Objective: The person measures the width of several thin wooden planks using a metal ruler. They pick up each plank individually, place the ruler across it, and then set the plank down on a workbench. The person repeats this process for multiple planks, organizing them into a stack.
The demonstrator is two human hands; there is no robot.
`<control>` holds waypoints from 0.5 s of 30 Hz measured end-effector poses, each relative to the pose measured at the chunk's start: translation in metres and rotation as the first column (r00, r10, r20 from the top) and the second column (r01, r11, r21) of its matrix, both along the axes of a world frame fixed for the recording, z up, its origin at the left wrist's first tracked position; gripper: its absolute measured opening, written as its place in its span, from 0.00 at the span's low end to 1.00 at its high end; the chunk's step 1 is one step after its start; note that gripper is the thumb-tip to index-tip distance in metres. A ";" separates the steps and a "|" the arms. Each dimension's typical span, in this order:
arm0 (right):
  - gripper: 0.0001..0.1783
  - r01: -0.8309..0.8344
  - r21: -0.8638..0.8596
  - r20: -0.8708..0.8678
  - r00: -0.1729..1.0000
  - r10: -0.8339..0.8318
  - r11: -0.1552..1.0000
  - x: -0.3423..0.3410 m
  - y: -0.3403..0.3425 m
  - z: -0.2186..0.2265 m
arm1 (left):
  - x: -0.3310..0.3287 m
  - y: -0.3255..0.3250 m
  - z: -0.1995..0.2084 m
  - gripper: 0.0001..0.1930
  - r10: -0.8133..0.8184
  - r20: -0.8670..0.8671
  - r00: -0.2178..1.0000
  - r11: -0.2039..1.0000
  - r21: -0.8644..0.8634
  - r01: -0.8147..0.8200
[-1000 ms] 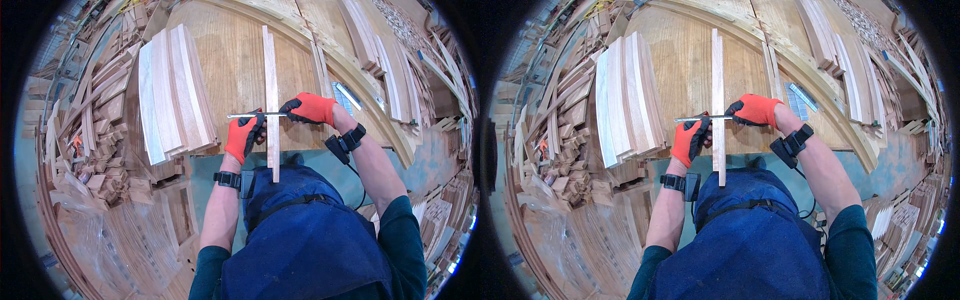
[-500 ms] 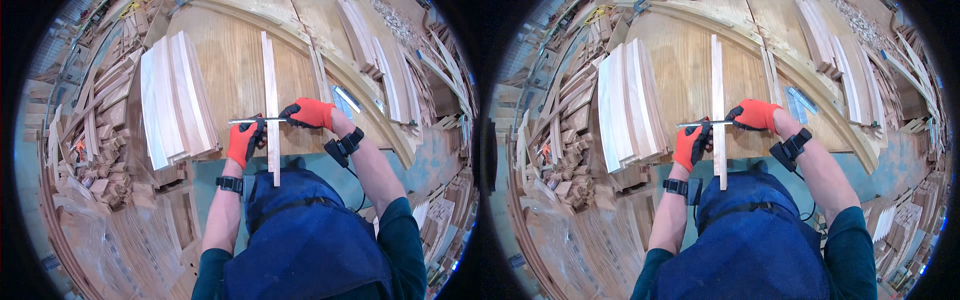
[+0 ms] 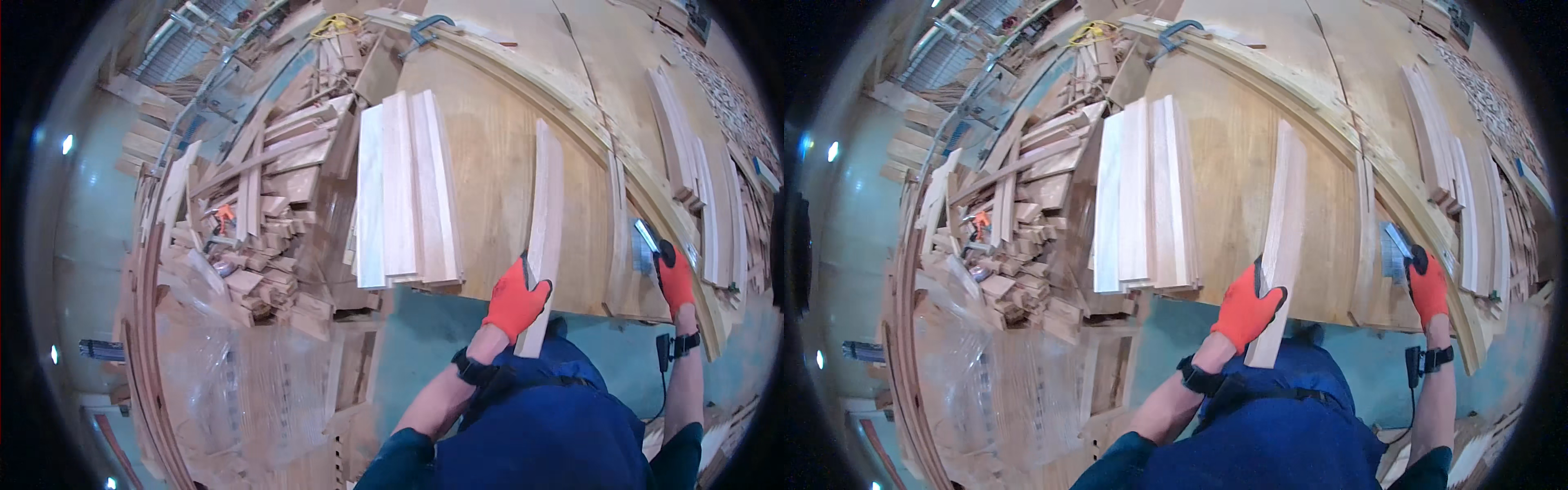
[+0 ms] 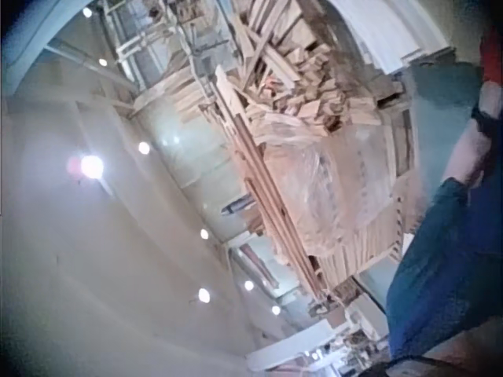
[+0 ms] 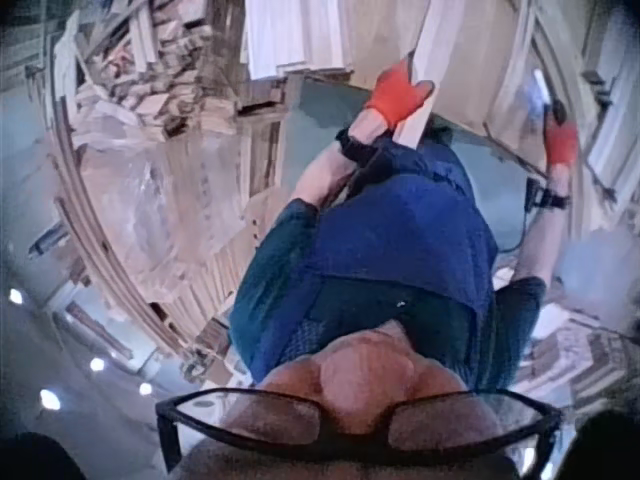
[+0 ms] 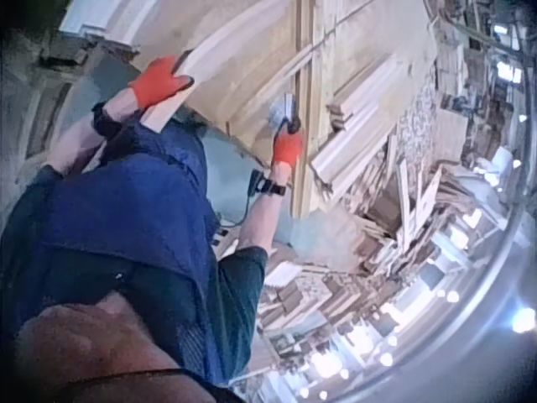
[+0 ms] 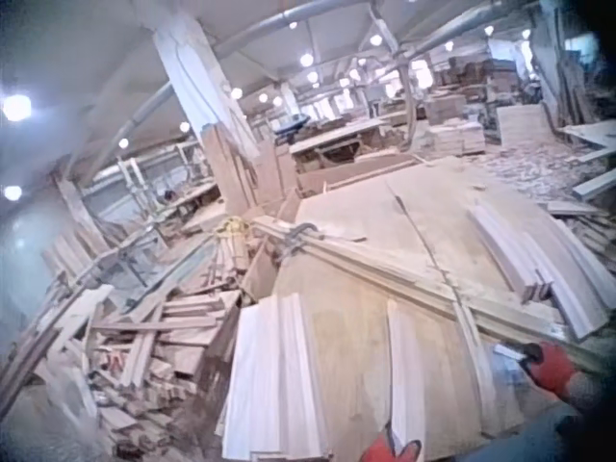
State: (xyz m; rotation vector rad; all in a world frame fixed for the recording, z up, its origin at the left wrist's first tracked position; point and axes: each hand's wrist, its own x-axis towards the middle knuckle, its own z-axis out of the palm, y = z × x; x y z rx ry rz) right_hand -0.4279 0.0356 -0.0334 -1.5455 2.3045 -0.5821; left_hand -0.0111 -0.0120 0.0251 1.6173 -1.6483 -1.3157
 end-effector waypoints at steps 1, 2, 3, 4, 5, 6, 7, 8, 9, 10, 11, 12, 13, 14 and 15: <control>0.26 0.016 0.050 -0.134 0.991 -0.009 0.999 0.001 0.009 -0.007 | 0.008 0.005 0.010 0.34 0.035 -0.143 0.989 0.999 0.031 -0.030; 0.29 0.046 0.096 -0.275 0.961 -0.018 0.994 0.002 0.017 -0.010 | 0.015 0.006 0.003 0.32 0.041 -0.322 0.946 0.996 -0.063 -0.065; 0.32 0.055 0.109 -0.259 0.965 -0.025 0.993 0.008 0.019 -0.008 | 0.021 0.003 0.020 0.32 0.053 -0.280 0.959 0.996 -0.053 -0.071; 0.35 0.065 0.122 -0.244 0.969 -0.033 0.990 0.013 0.021 -0.004 | 0.030 0.003 0.042 0.33 0.064 -0.237 0.969 0.996 -0.042 -0.076; 0.38 0.074 0.137 -0.231 0.972 -0.041 0.988 0.018 0.022 -0.002 | 0.040 0.003 0.064 0.34 0.076 -0.197 0.978 0.996 -0.031 -0.083; 0.36 0.057 0.113 -0.229 0.973 -0.029 0.992 0.017 0.022 -0.003 | 0.048 0.001 0.079 0.33 0.118 -0.212 0.970 0.981 -0.128 -0.147; 0.35 0.043 0.070 -0.230 0.973 -0.026 0.997 0.020 0.024 -0.005 | 0.059 -0.012 0.072 0.33 0.088 -0.274 0.958 0.945 -0.282 -0.167; 0.34 0.032 0.025 -0.233 0.972 -0.025 0.999 0.024 0.025 -0.004 | 0.065 -0.021 0.087 0.33 0.132 -0.266 0.955 0.933 -0.292 -0.211; 0.32 0.021 -0.022 -0.240 0.970 -0.026 1.000 0.029 0.024 0.003 | 0.071 -0.031 0.104 0.34 0.174 -0.265 0.948 0.918 -0.304 -0.254; 0.31 -0.011 -0.066 -0.206 0.978 -0.003 0.998 0.035 0.024 0.010 | 0.077 -0.044 0.114 0.34 0.241 -0.202 0.949 0.952 -0.144 -0.272; 0.29 -0.043 -0.117 -0.172 0.985 0.023 0.992 0.046 0.020 0.023 | 0.078 -0.054 0.123 0.34 0.296 -0.130 0.947 0.955 0.013 -0.296; 0.27 -0.082 -0.172 -0.135 0.989 0.059 0.982 0.061 0.014 0.036 | 0.082 -0.061 0.111 0.29 0.303 -0.192 0.933 0.925 -0.176 -0.337; 0.27 -0.112 -0.192 -0.002 0.993 0.114 0.975 0.080 0.005 0.047 | 0.095 -0.072 0.093 0.26 0.323 -0.246 0.914 0.925 -0.123 -0.360; 0.26 -0.142 -0.213 0.132 0.976 0.173 0.967 0.102 -0.004 0.057 | 0.111 -0.083 0.072 0.24 0.344 -0.296 0.891 0.923 -0.068 -0.378; 0.26 -0.157 -0.231 0.254 0.943 0.215 0.960 0.125 -0.010 0.069 | 0.116 -0.091 0.063 0.22 0.351 -0.349 0.869 0.926 -0.004 -0.376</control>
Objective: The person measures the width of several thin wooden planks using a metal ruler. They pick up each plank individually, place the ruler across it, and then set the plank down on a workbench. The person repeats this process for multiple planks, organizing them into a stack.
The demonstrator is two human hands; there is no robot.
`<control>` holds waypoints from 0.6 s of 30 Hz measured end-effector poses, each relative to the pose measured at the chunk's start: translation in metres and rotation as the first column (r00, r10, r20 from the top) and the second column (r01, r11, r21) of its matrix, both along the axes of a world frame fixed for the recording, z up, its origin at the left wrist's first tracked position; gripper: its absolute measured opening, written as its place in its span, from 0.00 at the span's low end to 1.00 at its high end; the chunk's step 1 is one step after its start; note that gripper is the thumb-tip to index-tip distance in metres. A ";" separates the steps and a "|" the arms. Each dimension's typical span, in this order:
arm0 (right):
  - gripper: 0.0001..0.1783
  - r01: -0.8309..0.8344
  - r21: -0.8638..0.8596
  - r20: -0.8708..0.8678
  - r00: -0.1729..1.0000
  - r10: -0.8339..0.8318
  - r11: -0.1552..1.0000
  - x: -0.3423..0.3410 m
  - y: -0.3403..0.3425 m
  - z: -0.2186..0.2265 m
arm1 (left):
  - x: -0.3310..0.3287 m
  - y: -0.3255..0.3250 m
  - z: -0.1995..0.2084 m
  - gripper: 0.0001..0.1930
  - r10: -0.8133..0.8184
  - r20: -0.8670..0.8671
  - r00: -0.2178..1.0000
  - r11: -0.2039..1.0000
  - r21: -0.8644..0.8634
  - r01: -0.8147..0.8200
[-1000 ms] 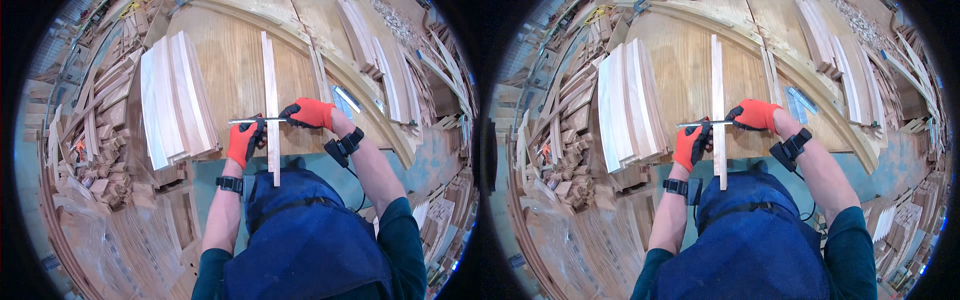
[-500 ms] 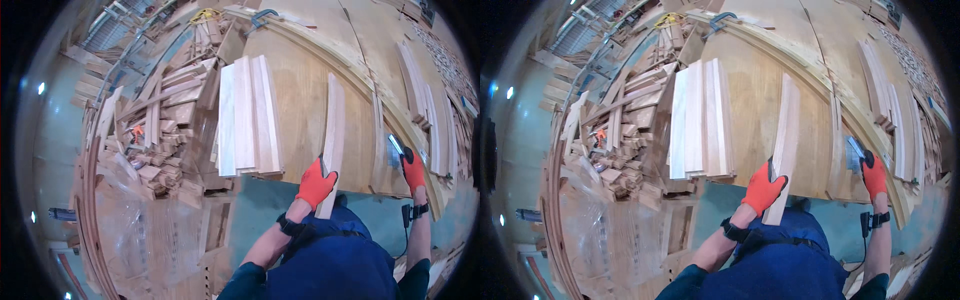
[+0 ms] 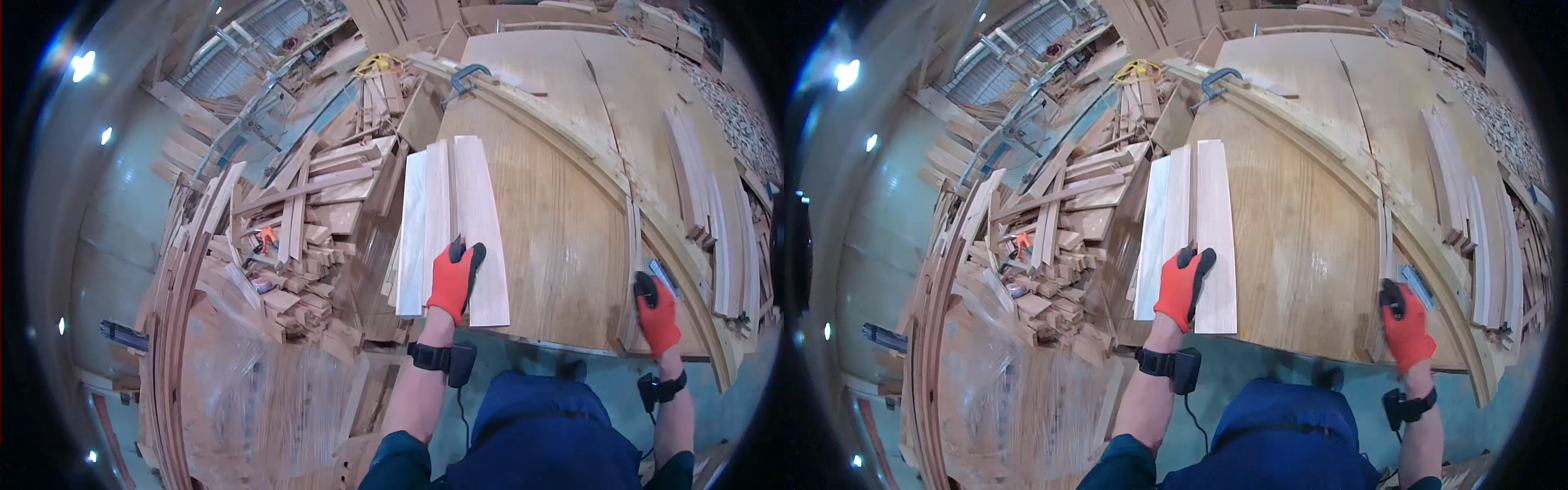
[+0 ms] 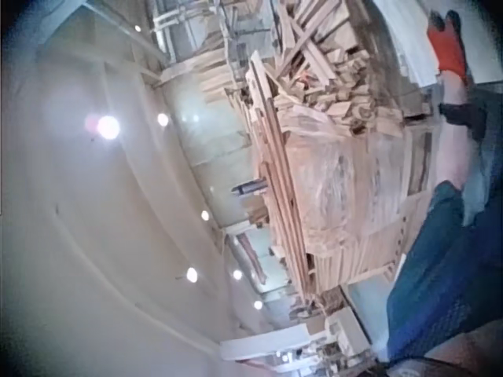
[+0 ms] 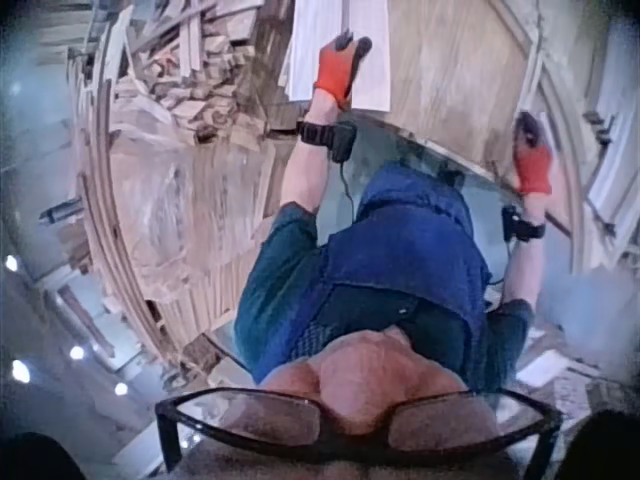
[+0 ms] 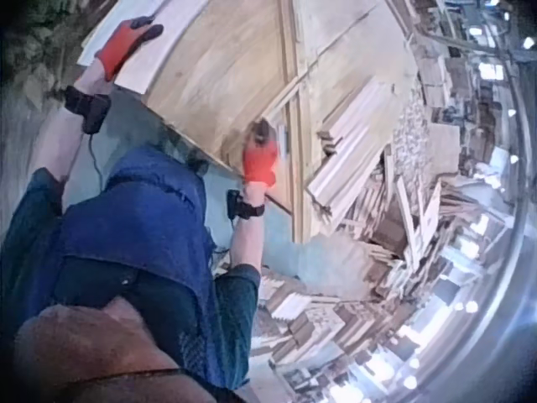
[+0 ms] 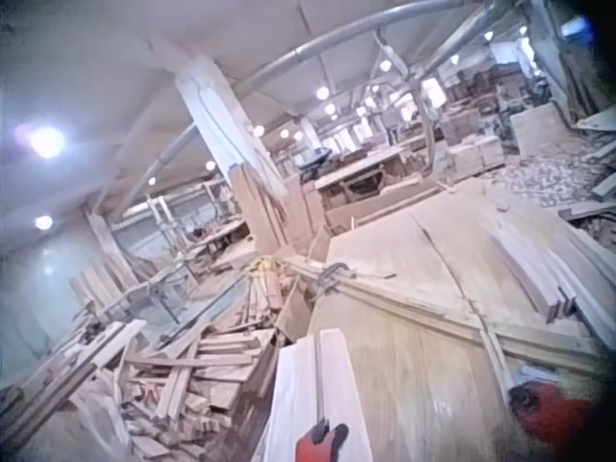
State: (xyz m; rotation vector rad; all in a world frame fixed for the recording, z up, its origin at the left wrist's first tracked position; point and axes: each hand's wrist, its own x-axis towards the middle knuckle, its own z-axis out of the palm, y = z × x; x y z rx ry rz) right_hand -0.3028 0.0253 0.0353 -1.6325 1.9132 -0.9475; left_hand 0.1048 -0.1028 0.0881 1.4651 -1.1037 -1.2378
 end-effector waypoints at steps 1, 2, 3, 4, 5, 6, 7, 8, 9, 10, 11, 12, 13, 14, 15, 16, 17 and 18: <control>0.26 -0.084 0.024 0.096 0.992 0.081 0.996 0.027 -0.010 0.010 | -0.002 -0.001 0.003 0.16 0.009 0.064 0.998 1.000 -0.015 -0.008; 0.26 -0.177 0.041 0.192 0.967 0.166 0.983 0.059 -0.023 0.019 | -0.001 0.000 0.004 0.16 0.006 0.079 0.997 1.000 -0.030 -0.004; 0.28 -0.266 0.104 0.334 0.917 0.218 0.958 0.088 -0.035 0.031 | 0.000 0.000 0.001 0.16 0.003 0.084 0.996 0.999 -0.041 0.001; 0.30 -0.366 0.156 0.469 0.845 0.257 0.918 0.118 -0.046 0.042 | 0.004 0.004 -0.004 0.17 0.008 0.086 0.996 0.999 -0.051 -0.003; 0.33 -0.390 0.232 0.540 0.814 0.216 0.891 0.147 -0.058 0.052 | 0.013 0.002 -0.014 0.21 -0.006 0.162 0.987 1.000 0.013 0.004; 0.37 -0.412 0.303 0.601 0.783 0.164 0.859 0.173 -0.070 0.059 | 0.011 0.005 -0.017 0.23 0.022 0.290 0.957 0.999 -0.040 -0.011; 0.41 -0.425 0.367 0.629 0.769 0.115 0.828 0.198 -0.081 0.067 | 0.010 0.009 -0.019 0.24 0.061 0.410 0.910 0.995 -0.096 -0.023; 0.45 -0.441 0.426 0.653 0.754 0.068 0.790 0.216 -0.091 0.066 | 0.009 0.012 -0.019 0.25 0.112 0.521 0.846 0.988 -0.153 -0.037; 0.44 -0.412 0.320 0.585 0.794 0.165 0.853 0.220 -0.110 0.023 | -0.010 0.018 0.015 0.30 0.075 0.710 0.700 0.994 -0.109 0.004; 0.43 -0.391 0.265 0.493 0.840 0.225 0.881 0.228 -0.117 0.015 | -0.004 0.019 0.018 0.31 0.178 0.754 0.632 0.969 -0.248 0.022; 0.43 -0.365 0.211 0.387 0.883 0.266 0.907 0.236 -0.124 0.007 | 0.003 0.022 0.018 0.32 0.286 0.777 0.561 0.926 -0.376 0.048; 0.44 -0.359 0.226 0.321 0.905 0.279 0.905 0.242 -0.122 0.014 | 0.018 0.029 0.013 0.33 0.392 0.784 0.481 0.874 -0.480 0.070; 0.46 -0.349 0.239 0.253 0.923 0.289 0.906 0.245 -0.123 0.023 | 0.036 0.027 0.008 0.36 0.443 0.815 0.374 0.871 -0.490 0.037; 0.47 -0.342 0.250 0.183 0.936 0.302 0.906 0.250 -0.122 0.035 | 0.056 0.027 0.003 0.38 0.483 0.837 0.258 0.866 -0.500 0.001; 0.47 -0.362 0.340 0.233 0.926 0.295 0.868 0.257 -0.118 0.058 | 0.070 0.029 0.003 0.39 0.390 0.900 0.192 0.920 -0.372 -0.124; 0.47 -0.362 0.317 0.173 0.931 0.321 0.877 0.262 -0.121 0.054 | 0.084 0.030 -0.006 0.40 0.300 0.876 0.379 0.953 -0.258 -0.159; 0.47 -0.361 0.283 0.115 0.932 0.342 0.889 0.266 -0.125 0.048 | 0.098 0.028 -0.016 0.40 0.216 0.806 0.551 0.975 -0.151 -0.162; 0.47 -0.361 0.245 0.054 0.932 0.359 0.900 0.271 -0.133 0.046 | 0.104 0.022 -0.018 0.40 0.133 0.698 0.704 0.989 -0.050 -0.138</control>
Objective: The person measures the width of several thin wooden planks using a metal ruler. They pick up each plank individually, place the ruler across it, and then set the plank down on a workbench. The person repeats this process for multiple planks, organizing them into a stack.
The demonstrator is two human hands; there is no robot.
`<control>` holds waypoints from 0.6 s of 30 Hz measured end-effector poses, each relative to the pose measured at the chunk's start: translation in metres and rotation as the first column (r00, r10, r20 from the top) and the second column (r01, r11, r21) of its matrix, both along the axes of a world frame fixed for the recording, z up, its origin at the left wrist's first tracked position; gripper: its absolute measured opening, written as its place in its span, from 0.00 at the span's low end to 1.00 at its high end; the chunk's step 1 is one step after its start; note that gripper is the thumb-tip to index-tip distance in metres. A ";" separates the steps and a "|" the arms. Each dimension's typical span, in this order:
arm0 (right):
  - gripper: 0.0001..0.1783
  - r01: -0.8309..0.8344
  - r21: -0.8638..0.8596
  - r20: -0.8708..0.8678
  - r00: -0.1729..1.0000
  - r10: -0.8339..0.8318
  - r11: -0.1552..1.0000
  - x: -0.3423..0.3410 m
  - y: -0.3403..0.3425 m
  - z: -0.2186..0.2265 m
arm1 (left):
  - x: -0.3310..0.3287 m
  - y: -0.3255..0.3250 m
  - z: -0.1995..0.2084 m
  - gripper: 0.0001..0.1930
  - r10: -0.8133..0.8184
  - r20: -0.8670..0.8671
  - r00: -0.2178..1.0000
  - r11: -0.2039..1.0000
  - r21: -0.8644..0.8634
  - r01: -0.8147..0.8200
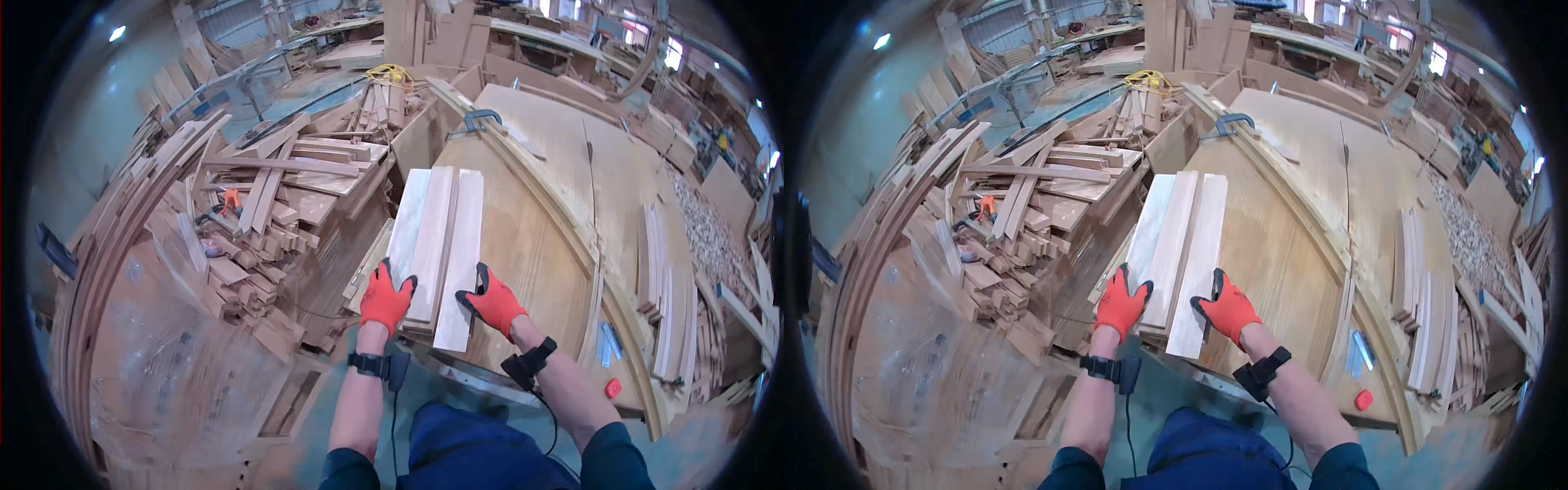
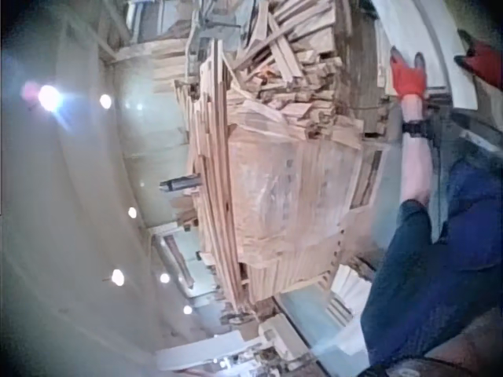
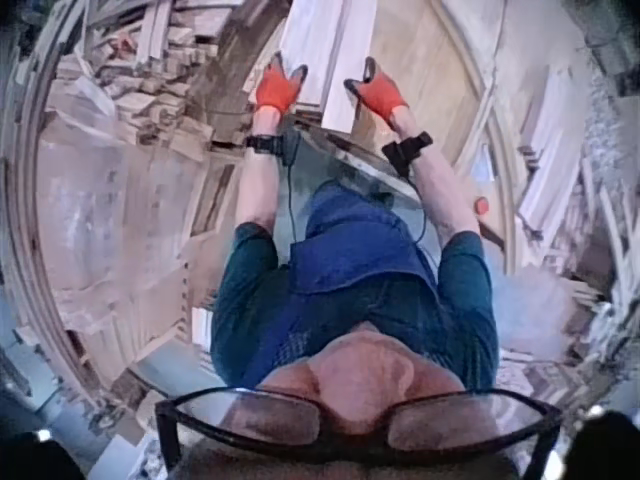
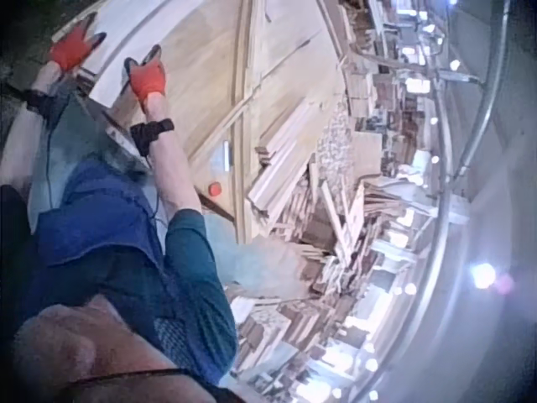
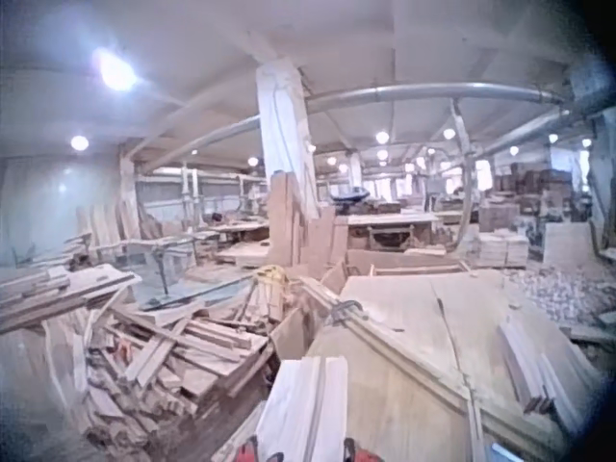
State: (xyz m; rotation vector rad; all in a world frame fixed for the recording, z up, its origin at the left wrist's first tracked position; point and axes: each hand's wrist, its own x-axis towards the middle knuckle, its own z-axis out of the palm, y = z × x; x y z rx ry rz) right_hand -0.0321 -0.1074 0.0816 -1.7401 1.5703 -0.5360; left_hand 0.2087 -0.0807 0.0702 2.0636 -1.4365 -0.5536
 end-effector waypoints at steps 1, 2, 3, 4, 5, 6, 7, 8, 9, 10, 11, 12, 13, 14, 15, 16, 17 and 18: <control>0.48 0.005 0.029 -0.005 1.000 -0.005 1.000 0.001 -0.006 -0.001 | 0.002 -0.005 -0.002 0.40 -0.004 0.014 1.000 1.000 -0.012 0.005; 0.48 -0.015 -0.003 -0.023 1.000 0.015 1.000 0.005 -0.006 -0.002 | 0.000 -0.005 -0.006 0.40 -0.013 0.025 1.000 1.000 -0.005 0.014; 0.48 -0.037 -0.033 -0.041 0.999 0.035 0.999 0.012 -0.009 -0.003 | -0.001 -0.005 -0.009 0.40 -0.022 0.035 0.999 1.000 0.002 0.022; 0.48 -0.059 -0.062 -0.061 0.997 0.055 0.996 0.016 -0.013 -0.004 | -0.003 -0.005 -0.012 0.40 -0.032 0.045 0.998 0.999 0.009 0.031; 0.48 -0.097 0.010 -0.128 0.987 0.097 0.995 0.021 -0.017 0.006 | 0.000 -0.005 -0.013 0.40 -0.037 0.045 0.998 0.999 -0.006 0.037; 0.48 -0.112 0.011 -0.183 0.977 0.112 0.994 0.022 -0.018 0.006 | 0.001 -0.004 -0.015 0.39 -0.032 0.041 0.999 0.999 -0.015 0.032; 0.48 -0.126 0.013 -0.239 0.963 0.125 0.992 0.021 -0.019 0.005 | 0.001 -0.003 -0.018 0.38 -0.027 0.037 0.999 0.999 -0.024 0.028; 0.48 -0.136 0.017 -0.296 0.946 0.135 0.991 0.020 -0.019 0.005 | 0.000 -0.002 -0.021 0.36 -0.026 0.031 0.999 0.999 -0.031 0.026; 0.49 -0.157 0.037 -0.367 0.917 0.160 0.987 0.028 -0.017 0.015 | 0.001 0.000 -0.018 0.37 -0.032 0.037 0.999 0.999 -0.016 0.033; 0.49 -0.176 0.059 -0.435 0.881 0.184 0.983 0.036 -0.018 0.025 | 0.001 0.003 -0.014 0.37 -0.039 0.042 0.998 0.999 -0.002 0.039; 0.49 -0.187 0.074 -0.493 0.847 0.199 0.980 0.043 -0.018 0.036 | 0.002 0.003 -0.008 0.37 -0.053 0.058 0.997 0.999 0.007 0.053; 0.48 -0.203 0.081 -0.527 0.822 0.214 0.976 0.044 -0.019 0.036 | 0.003 0.002 -0.006 0.37 -0.062 0.052 0.997 0.998 0.021 0.061; 0.47 -0.217 0.089 -0.560 0.796 0.229 0.972 0.044 -0.020 0.034 | 0.003 0.002 -0.006 0.37 -0.072 0.045 0.996 0.997 0.036 0.070; 0.45 -0.231 0.096 -0.591 0.769 0.243 0.968 0.044 -0.022 0.032 | 0.003 0.001 -0.005 0.37 -0.082 0.040 0.996 0.996 0.050 0.080; 0.44 -0.223 0.088 -0.585 0.777 0.232 0.971 0.046 -0.020 0.030 | 0.009 -0.001 -0.008 0.37 -0.100 0.023 0.995 0.994 0.055 0.098; 0.42 -0.214 0.080 -0.579 0.785 0.221 0.973 0.048 -0.017 0.027 | 0.017 -0.004 -0.018 0.38 -0.117 0.006 0.993 0.991 0.059 0.117; 0.40 -0.201 0.078 -0.570 0.795 0.209 0.977 0.050 -0.014 0.025 | 0.021 -0.004 -0.014 0.39 -0.140 -0.011 0.990 0.988 0.069 0.141; 0.39 -0.208 0.089 -0.565 0.795 0.221 0.974 0.050 -0.014 0.025 | 0.023 -0.006 -0.009 0.40 -0.146 -0.069 0.987 0.984 0.093 0.152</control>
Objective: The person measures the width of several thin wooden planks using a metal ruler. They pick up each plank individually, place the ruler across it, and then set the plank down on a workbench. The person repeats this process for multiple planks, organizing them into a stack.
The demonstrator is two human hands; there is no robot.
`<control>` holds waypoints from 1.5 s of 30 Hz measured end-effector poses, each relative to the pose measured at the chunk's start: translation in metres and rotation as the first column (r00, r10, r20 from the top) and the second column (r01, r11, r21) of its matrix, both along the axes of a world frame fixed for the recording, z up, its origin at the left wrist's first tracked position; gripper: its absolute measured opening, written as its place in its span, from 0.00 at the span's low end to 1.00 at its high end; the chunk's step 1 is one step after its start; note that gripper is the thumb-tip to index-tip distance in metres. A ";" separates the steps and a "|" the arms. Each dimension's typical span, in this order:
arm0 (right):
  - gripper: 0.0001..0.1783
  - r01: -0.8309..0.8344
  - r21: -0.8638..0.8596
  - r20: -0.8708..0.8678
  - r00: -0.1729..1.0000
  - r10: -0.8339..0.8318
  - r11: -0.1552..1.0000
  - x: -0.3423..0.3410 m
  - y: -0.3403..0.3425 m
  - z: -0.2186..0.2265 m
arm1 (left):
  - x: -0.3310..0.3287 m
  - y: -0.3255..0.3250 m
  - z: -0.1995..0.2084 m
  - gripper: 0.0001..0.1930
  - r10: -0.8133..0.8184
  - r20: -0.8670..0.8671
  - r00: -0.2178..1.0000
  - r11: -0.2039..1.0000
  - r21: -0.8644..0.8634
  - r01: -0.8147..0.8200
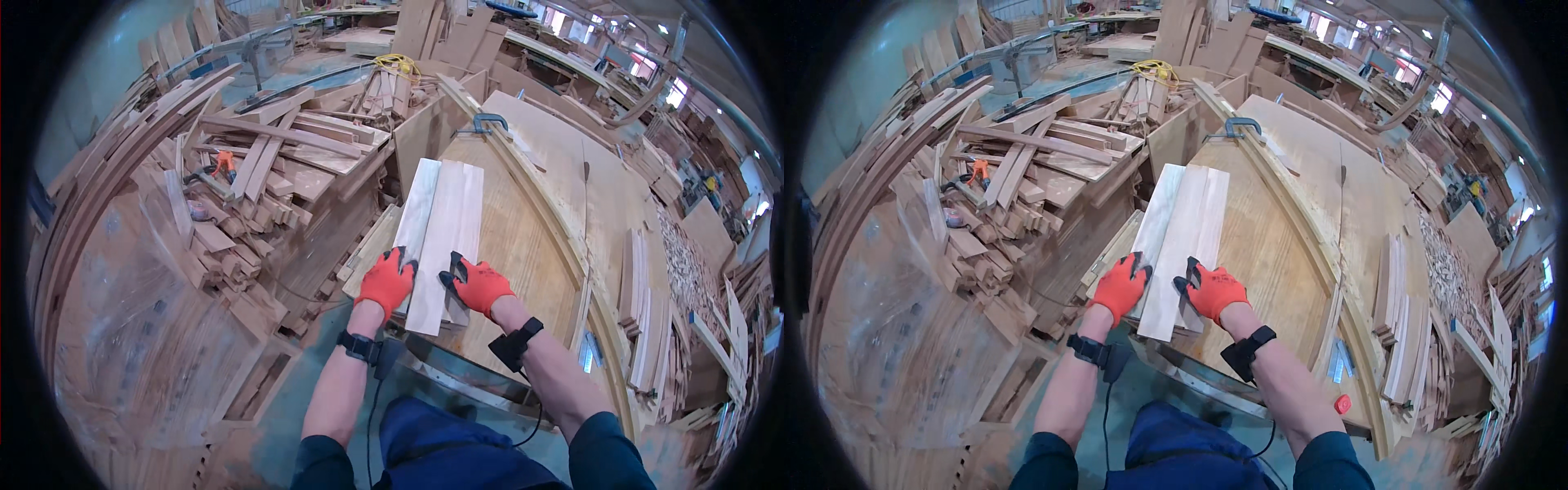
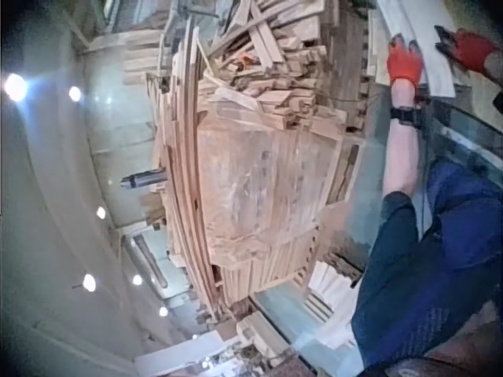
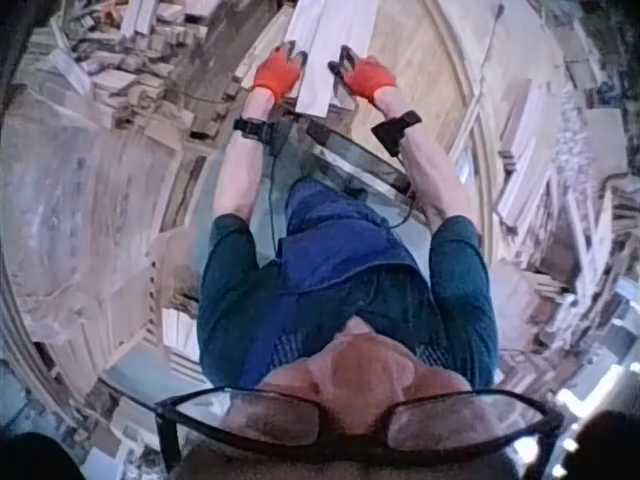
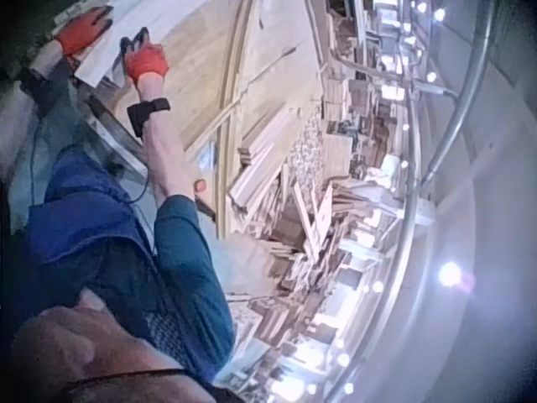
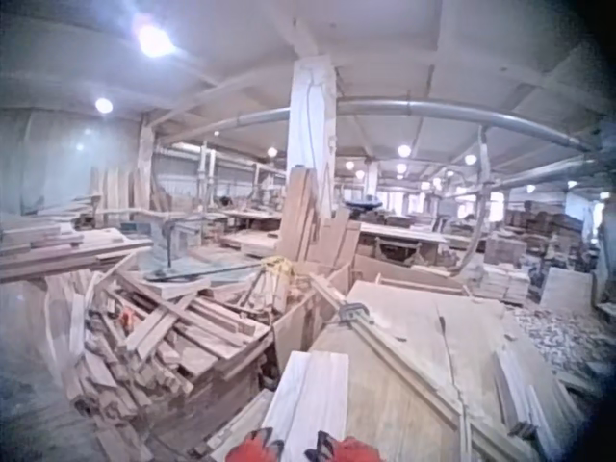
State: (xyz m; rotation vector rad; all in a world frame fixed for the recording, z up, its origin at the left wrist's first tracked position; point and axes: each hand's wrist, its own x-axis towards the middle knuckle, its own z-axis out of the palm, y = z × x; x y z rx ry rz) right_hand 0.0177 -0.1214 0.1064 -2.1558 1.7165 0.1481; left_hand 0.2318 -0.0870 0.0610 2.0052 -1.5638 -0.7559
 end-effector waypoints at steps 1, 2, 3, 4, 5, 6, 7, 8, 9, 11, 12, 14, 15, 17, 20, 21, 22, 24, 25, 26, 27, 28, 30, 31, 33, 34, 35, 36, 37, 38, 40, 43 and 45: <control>0.38 -0.008 0.012 0.003 1.000 0.008 1.000 -0.001 -0.001 0.000 | 0.003 -0.005 0.005 0.40 -0.006 -0.054 0.999 0.999 0.032 0.007; 0.37 -0.005 0.025 0.009 1.000 0.005 1.000 -0.004 -0.001 -0.001 | 0.003 -0.006 0.020 0.41 -0.020 -0.105 0.994 0.997 0.066 0.027; 0.37 -0.033 0.006 -0.010 0.999 0.033 0.999 -0.008 0.000 -0.005 | -0.008 0.001 0.043 0.49 -0.042 -0.037 0.998 0.989 0.143 0.047; 0.38 -0.061 -0.012 -0.029 0.998 0.060 0.998 -0.013 0.000 -0.009 | -0.016 0.000 0.042 0.52 -0.056 0.018 0.998 0.986 0.156 0.052; 0.38 -0.095 -0.032 -0.047 0.995 0.093 0.995 -0.015 0.002 -0.010 | -0.022 0.003 0.043 0.55 -0.065 0.076 0.995 0.985 0.167 0.051; 0.38 -0.032 -0.065 0.066 0.997 0.036 0.997 -0.017 0.005 -0.013 | -0.025 0.004 0.043 0.58 -0.073 0.133 0.988 0.983 0.178 0.049; 0.38 0.034 -0.091 0.180 0.983 -0.018 0.995 -0.019 0.009 -0.016 | -0.020 -0.001 0.039 0.61 -0.070 0.069 0.995 0.976 0.210 0.054; 0.38 0.104 -0.105 0.294 0.953 -0.069 0.989 -0.021 0.012 -0.020 | -0.021 0.001 0.038 0.61 -0.064 0.096 0.993 0.978 0.205 0.043; 0.37 0.216 -0.053 0.396 0.901 -0.178 0.975 -0.026 0.008 -0.028 | -0.025 0.001 0.038 0.61 -0.058 0.116 0.992 0.980 0.194 0.034; 0.35 0.408 0.085 0.568 0.730 -0.380 0.909 -0.031 -0.003 -0.043 | -0.032 0.001 0.041 0.61 -0.056 0.186 0.981 0.984 0.176 0.023; 0.34 0.367 0.072 0.546 0.764 -0.344 0.927 -0.032 -0.006 -0.047 | -0.040 0.000 0.044 0.61 -0.061 0.236 0.970 0.985 0.168 0.021; 0.32 0.276 0.052 0.498 0.826 -0.264 0.960 -0.029 -0.010 -0.053 | -0.050 -0.003 0.046 0.61 -0.073 0.292 0.954 0.987 0.159 0.027; 0.30 0.273 0.052 0.506 0.822 -0.261 0.961 -0.028 -0.012 -0.055 | -0.054 -0.005 0.045 0.61 -0.081 0.298 0.951 0.987 0.158 0.035; 0.31 0.271 0.050 0.576 0.778 -0.249 0.961 -0.027 -0.008 -0.057 | -0.057 -0.004 0.051 0.55 -0.058 0.331 0.942 0.991 0.130 0.015; 0.31 0.269 0.049 0.651 0.722 -0.234 0.962 -0.024 -0.001 -0.058 | -0.030 -0.016 0.020 0.48 0.072 0.068 0.995 0.997 -0.030 -0.070; 0.32 0.272 0.044 0.672 0.704 -0.230 0.961 -0.025 -0.002 -0.059 | -0.022 -0.015 0.018 0.42 0.076 -0.001 0.997 0.986 -0.149 -0.076; 0.30 0.289 0.043 0.662 0.709 -0.244 0.956 -0.024 -0.003 -0.060 | -0.014 -0.017 0.017 0.41 0.125 -0.027 0.992 0.982 -0.143 -0.127; 0.26 0.322 0.044 0.639 0.719 -0.274 0.946 -0.023 -0.005 -0.067 | -0.001 -0.018 0.016 0.41 0.222 -0.079 0.972 0.965 -0.122 -0.230; 0.31 0.322 0.094 0.641 0.704 -0.305 0.942 -0.025 -0.007 -0.069 | 0.003 -0.018 0.015 0.40 0.287 -0.118 0.950 0.950 -0.095 -0.299; 0.36 0.318 0.147 0.639 0.692 -0.335 0.937 -0.024 -0.009 -0.067 | 0.007 -0.018 0.013 0.41 0.276 -0.096 0.956 0.953 -0.099 -0.285; 0.41 0.313 0.199 0.635 0.680 -0.365 0.929 -0.023 -0.010 -0.064 | 0.010 -0.018 0.010 0.42 0.264 -0.072 0.962 0.957 -0.102 -0.271; 0.43 0.335 0.190 0.614 0.693 -0.378 0.923 -0.020 -0.012 -0.061 | 0.013 -0.019 0.008 0.43 0.253 -0.049 0.966 0.961 -0.106 -0.257; 0.46 0.381 0.167 0.559 0.723 -0.406 0.909 -0.015 -0.012 -0.051 | 0.014 -0.019 0.010 0.55 0.208 -0.073 0.975 0.976 -0.054 -0.212; 0.46 0.408 0.234 0.621 0.636 -0.458 0.883 -0.010 -0.014 -0.057 | 0.015 -0.018 0.008 0.58 0.197 -0.083 0.977 0.979 -0.029 -0.200; 0.44 0.416 0.283 0.672 0.556 -0.488 0.864 -0.007 -0.019 -0.061 | 0.010 -0.021 0.015 0.61 0.155 -0.083 0.984 0.988 0.014 -0.154; 0.43 0.420 0.307 0.695 0.514 -0.503 0.854 -0.008 -0.021 -0.063 | 0.007 -0.024 0.021 0.62 0.131 -0.070 0.989 0.991 0.035 -0.129; 0.42 0.419 0.331 0.691 0.502 -0.520 0.845 -0.004 -0.019 -0.061 | 0.010 -0.024 0.022 0.63 0.117 -0.051 0.992 0.992 0.060 -0.114; 0.41 0.419 0.355 0.686 0.491 -0.537 0.836 -0.003 -0.017 -0.059 | 0.013 -0.025 0.016 0.64 0.126 -0.063 0.990 0.991 0.058 -0.122; 0.41 0.419 0.379 0.680 0.478 -0.555 0.825 -0.002 -0.014 -0.057 | 0.016 -0.026 0.007 0.64 0.133 -0.075 0.988 0.990 0.056 -0.129; 0.40 0.411 0.386 0.677 0.483 -0.556 0.826 -0.002 -0.013 -0.056 | 0.017 -0.026 0.008 0.65 0.135 -0.084 0.987 0.990 0.051 -0.131; 0.38 0.398 0.400 0.668 0.490 -0.560 0.826 -0.002 -0.011 -0.053 | 0.017 -0.023 0.008 0.64 0.146 -0.103 0.984 0.988 0.073 -0.139; 0.36 0.434 0.430 0.555 0.565 -0.611 0.792 0.001 -0.013 -0.037 | 0.020 -0.019 0.008 0.62 0.148 -0.109 0.983 0.989 0.001 -0.148; 0.39 0.366 0.443 0.656 0.489 -0.575 0.818 -0.005 -0.016 -0.045 | 0.015 -0.023 0.002 0.61 0.123 -0.110 0.986 0.989 -0.069 -0.131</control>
